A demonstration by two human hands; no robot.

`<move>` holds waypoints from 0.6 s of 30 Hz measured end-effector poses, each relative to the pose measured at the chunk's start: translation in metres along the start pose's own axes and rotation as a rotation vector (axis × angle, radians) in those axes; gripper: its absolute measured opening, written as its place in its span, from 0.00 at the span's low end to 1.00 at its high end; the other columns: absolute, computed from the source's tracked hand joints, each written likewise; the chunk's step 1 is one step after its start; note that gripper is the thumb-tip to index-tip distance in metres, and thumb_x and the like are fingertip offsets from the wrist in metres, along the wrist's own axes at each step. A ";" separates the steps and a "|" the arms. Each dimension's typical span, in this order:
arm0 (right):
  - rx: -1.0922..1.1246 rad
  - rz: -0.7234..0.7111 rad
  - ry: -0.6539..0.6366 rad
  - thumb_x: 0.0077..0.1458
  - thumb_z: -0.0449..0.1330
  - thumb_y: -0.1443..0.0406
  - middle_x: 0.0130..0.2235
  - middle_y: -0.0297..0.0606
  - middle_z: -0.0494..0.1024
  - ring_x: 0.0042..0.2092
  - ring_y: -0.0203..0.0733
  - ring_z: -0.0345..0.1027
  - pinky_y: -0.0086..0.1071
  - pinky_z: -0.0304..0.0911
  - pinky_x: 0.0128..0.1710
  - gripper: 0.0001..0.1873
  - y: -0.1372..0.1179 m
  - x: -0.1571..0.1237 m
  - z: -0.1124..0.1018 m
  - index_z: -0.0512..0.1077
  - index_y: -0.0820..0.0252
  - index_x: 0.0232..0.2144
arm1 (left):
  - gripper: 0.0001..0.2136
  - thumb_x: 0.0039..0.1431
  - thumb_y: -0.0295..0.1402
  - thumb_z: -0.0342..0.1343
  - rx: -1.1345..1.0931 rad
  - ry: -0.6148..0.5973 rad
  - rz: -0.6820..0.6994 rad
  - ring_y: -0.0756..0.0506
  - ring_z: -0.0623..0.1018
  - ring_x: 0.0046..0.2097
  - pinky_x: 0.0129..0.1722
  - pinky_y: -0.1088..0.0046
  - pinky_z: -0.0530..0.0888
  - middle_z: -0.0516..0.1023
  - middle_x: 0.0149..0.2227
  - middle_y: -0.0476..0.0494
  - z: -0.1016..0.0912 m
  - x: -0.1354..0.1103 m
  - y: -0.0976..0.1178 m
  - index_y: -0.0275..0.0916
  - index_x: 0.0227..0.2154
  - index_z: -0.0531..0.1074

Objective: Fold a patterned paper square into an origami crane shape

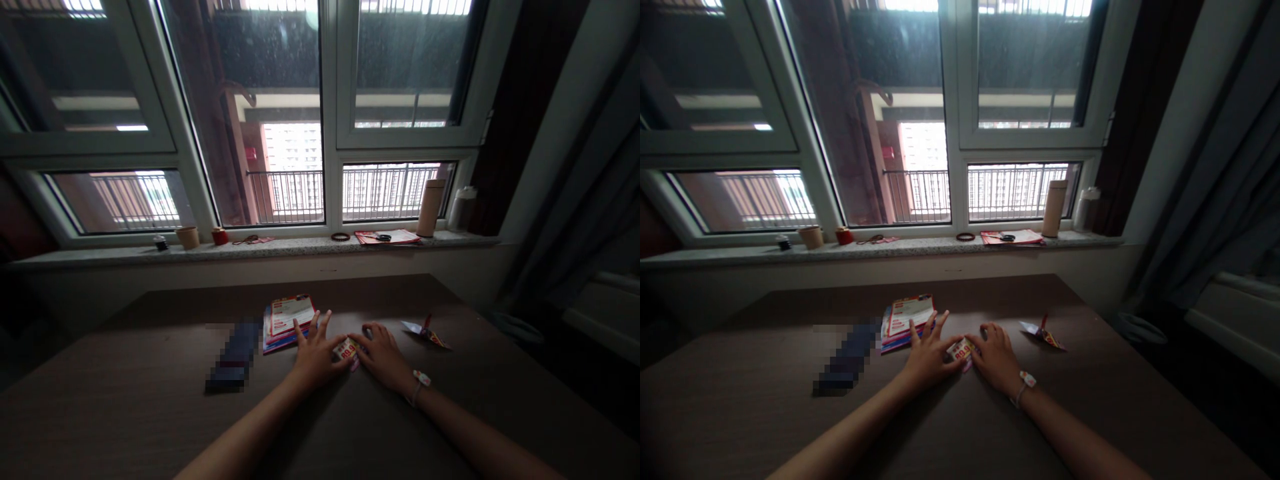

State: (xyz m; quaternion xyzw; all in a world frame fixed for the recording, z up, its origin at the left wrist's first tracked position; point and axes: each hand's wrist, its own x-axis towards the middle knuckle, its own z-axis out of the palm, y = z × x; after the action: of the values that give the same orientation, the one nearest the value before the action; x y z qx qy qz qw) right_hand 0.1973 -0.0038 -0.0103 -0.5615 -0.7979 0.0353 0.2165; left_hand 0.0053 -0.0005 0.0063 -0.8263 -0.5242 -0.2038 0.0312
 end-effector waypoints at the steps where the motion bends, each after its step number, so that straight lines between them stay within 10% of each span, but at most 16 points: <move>1: -0.004 0.005 0.000 0.61 0.51 0.56 0.55 0.41 0.64 0.60 0.50 0.51 0.50 0.45 0.60 0.19 0.000 0.000 0.000 0.67 0.41 0.54 | 0.21 0.50 0.54 0.58 0.001 0.011 0.008 0.30 0.50 0.66 0.57 0.36 0.26 0.57 0.65 0.50 0.000 0.000 0.000 0.59 0.47 0.74; 18: -0.040 0.039 -0.007 0.61 0.51 0.54 0.55 0.39 0.64 0.62 0.52 0.48 0.52 0.44 0.60 0.18 -0.002 -0.001 -0.003 0.67 0.37 0.53 | 0.12 0.48 0.49 0.63 0.049 0.075 0.096 0.28 0.54 0.64 0.59 0.37 0.24 0.56 0.65 0.52 -0.012 -0.004 0.001 0.53 0.35 0.81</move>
State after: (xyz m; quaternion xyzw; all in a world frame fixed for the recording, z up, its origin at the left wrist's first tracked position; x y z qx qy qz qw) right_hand 0.1974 -0.0060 -0.0076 -0.5808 -0.7882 0.0256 0.2018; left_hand 0.0008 -0.0071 0.0157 -0.8413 -0.4872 -0.2200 0.0809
